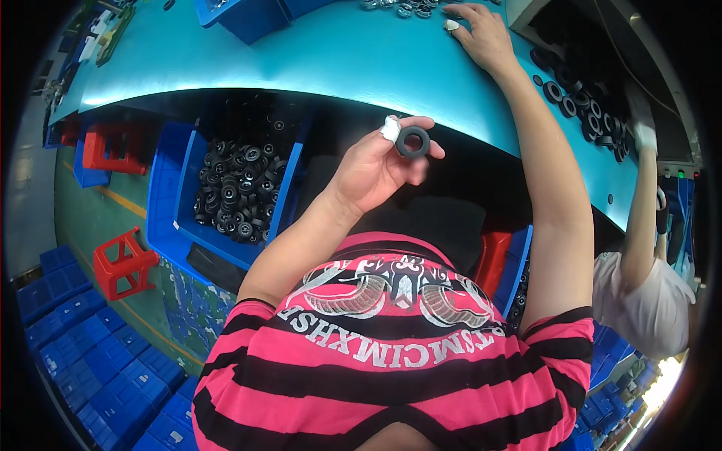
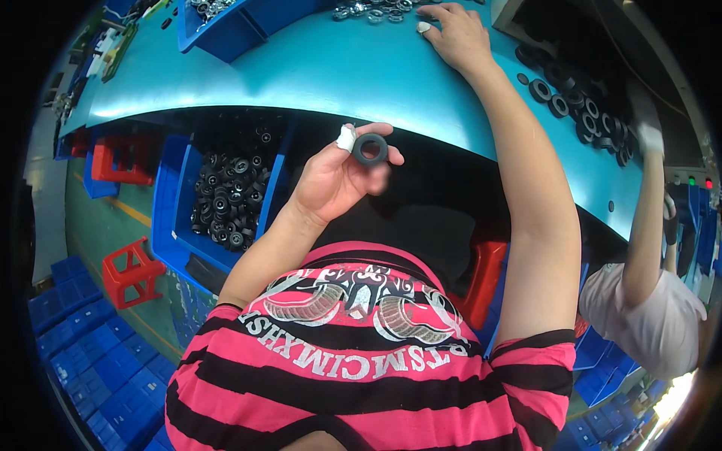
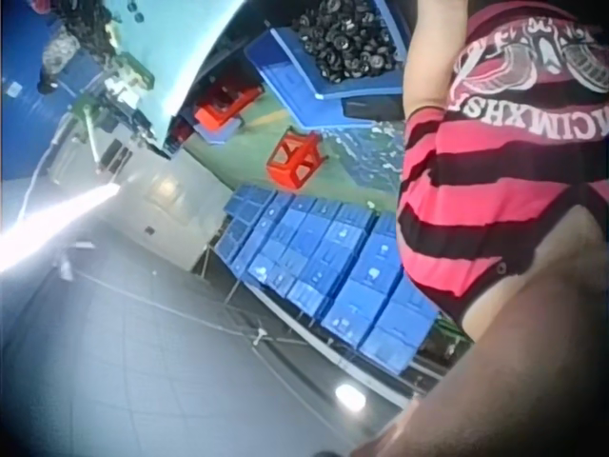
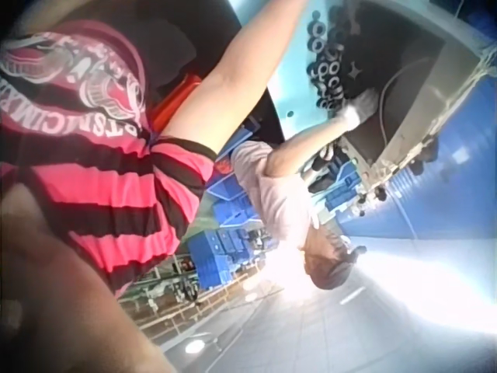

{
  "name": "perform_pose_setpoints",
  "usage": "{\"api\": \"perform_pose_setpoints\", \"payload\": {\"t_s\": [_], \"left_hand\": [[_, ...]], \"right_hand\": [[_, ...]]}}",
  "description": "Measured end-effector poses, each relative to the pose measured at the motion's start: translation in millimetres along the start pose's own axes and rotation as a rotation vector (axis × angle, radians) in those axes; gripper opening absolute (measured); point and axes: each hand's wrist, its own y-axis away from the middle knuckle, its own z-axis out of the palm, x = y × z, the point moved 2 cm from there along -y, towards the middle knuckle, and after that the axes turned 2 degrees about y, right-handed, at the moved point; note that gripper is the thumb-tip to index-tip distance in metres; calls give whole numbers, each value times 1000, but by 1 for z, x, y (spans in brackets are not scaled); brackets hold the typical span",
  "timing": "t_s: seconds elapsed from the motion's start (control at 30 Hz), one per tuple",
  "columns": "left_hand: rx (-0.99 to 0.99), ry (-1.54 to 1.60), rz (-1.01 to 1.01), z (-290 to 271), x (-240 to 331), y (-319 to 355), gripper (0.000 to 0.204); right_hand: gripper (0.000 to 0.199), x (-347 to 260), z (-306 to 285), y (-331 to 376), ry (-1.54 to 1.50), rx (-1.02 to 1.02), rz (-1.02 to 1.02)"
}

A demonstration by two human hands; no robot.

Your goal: The worker is manually inserting small metal bearings into black rubber rings at a factory workstation.

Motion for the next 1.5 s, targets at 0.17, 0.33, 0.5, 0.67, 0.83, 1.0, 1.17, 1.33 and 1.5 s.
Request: {"api": "perform_pose_setpoints", "payload": {"t_s": [0.17,0.33,0.5,0.67,0.83,1.0,1.17,1.33,1.5], "left_hand": [[-21,-16,0,3,1,4,54],[47,-375,120,11,6,15,50],[223,-1265,293,34,8,26,63],[213,-1366,317,31,-1,26,61],[214,-1303,297,30,-6,27,59],[200,-1292,302,28,-6,28,52],[191,-1143,282,26,-7,30,47],[178,-1048,256,25,-7,30,51],[187,-901,257,20,-12,28,54]], "right_hand": [[31,40,-33,-4,142,170,-131],[33,-2,-60,63,-407,52,44],[40,-56,-66,172,-1043,79,127],[38,-60,-32,231,-1336,83,360],[39,-61,-10,250,-1407,28,483],[39,-72,-11,245,-1401,-41,442],[41,-80,-15,241,-1358,-45,347],[41,-81,-16,242,-1350,-32,327],[41,-82,-17,241,-1337,-20,325]]}}
